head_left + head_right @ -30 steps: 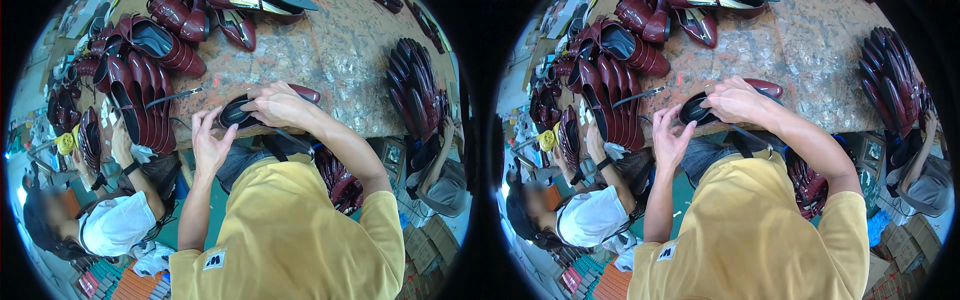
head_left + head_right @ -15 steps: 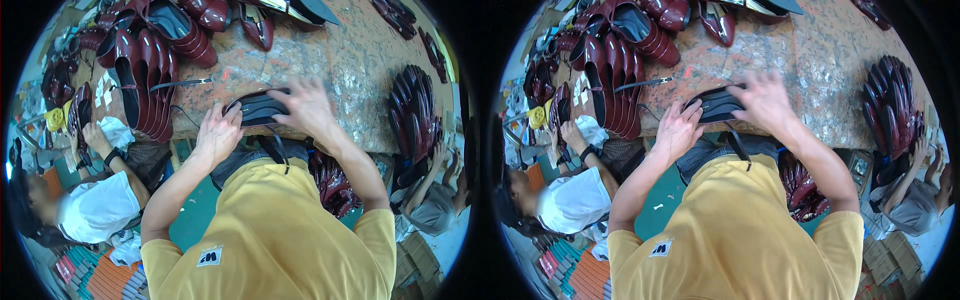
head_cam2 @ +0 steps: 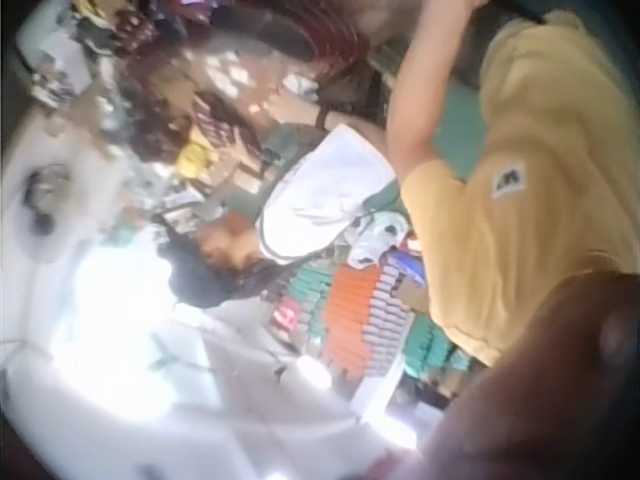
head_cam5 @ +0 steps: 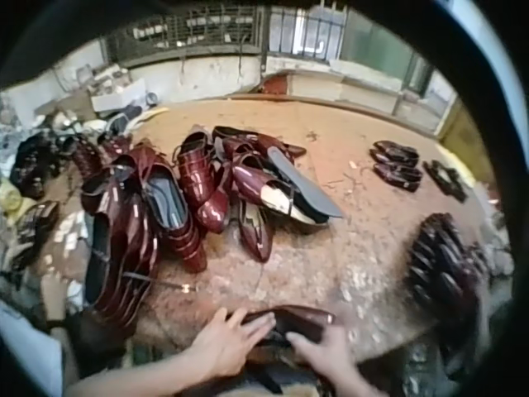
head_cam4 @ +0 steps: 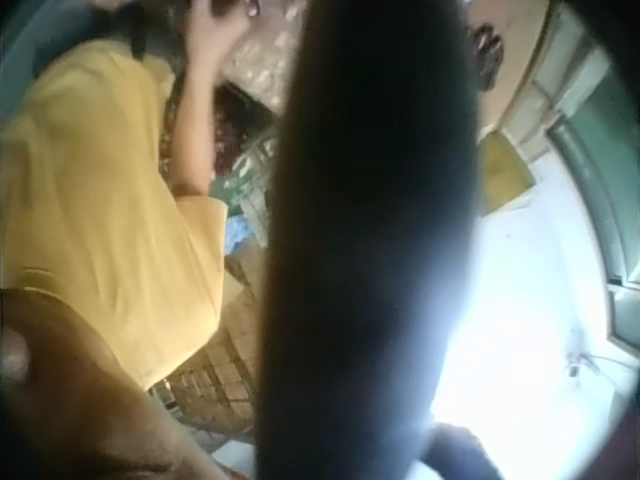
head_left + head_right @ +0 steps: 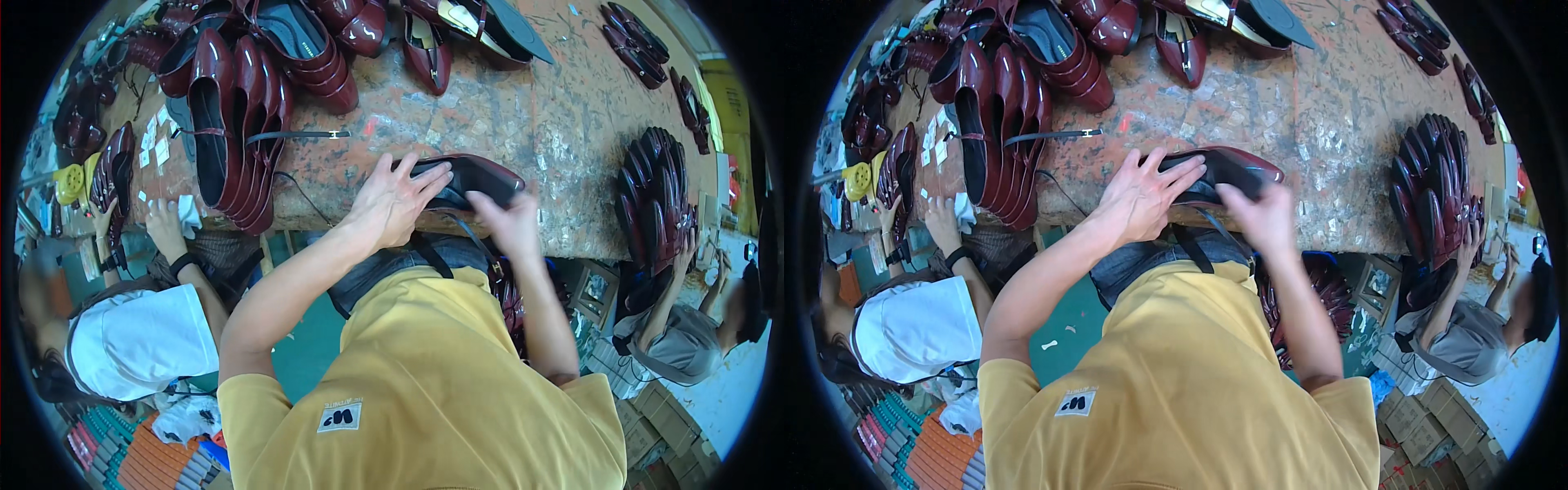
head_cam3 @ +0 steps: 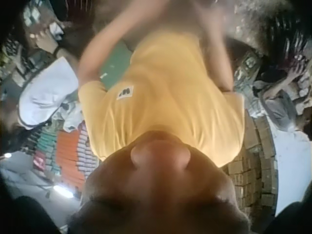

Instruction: The person inserts black insoles into a series of maroon high-heeled shoes on a workbench. They pick up each shoe, place the insole inside, and press it down to fit before moving to the next pair. The process is repeated for multiple shoes in a batch.

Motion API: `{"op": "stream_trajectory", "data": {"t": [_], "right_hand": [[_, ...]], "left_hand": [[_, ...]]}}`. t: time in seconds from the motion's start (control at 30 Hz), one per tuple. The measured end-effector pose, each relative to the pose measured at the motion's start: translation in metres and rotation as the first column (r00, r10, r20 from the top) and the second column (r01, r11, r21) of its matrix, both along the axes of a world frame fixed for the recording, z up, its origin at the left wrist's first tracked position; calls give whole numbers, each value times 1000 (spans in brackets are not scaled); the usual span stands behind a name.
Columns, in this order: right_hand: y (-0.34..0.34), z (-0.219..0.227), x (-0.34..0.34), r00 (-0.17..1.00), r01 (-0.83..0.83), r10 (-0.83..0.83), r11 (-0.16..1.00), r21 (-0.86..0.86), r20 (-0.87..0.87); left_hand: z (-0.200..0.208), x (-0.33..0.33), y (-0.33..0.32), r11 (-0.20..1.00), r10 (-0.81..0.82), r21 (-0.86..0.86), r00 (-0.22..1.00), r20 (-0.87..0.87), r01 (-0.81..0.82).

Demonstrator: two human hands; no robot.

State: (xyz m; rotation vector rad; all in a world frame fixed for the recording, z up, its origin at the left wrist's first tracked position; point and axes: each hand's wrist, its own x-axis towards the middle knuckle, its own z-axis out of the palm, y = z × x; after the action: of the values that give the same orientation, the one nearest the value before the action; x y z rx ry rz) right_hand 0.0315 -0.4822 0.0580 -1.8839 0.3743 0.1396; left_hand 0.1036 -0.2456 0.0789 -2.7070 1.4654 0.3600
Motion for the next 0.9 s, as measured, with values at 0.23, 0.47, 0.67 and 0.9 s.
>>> {"op": "stream_trajectory", "data": {"t": [0.23, 0.47, 0.67, 0.9], "right_hand": [[41, 4, 29, 921, -236, 389, 531, -814, -13], [-36, 32, 21, 698, -303, 681, 562, -770, 222], [-55, -23, 29, 811, -329, 553, 701, -632, 191], [-52, -24, 29, 811, -352, 565, 677, -647, 150]], "left_hand": [[-9, 13, 24, 921, -18, -387, 991, -130, -34], [20, 25, 17, 926, -365, 90, 931, -31, 366], [-1, 30, -60, 911, -413, -50, 906, -90, 410], [-2, 34, -46, 908, -416, -112, 899, -138, 404]]}}
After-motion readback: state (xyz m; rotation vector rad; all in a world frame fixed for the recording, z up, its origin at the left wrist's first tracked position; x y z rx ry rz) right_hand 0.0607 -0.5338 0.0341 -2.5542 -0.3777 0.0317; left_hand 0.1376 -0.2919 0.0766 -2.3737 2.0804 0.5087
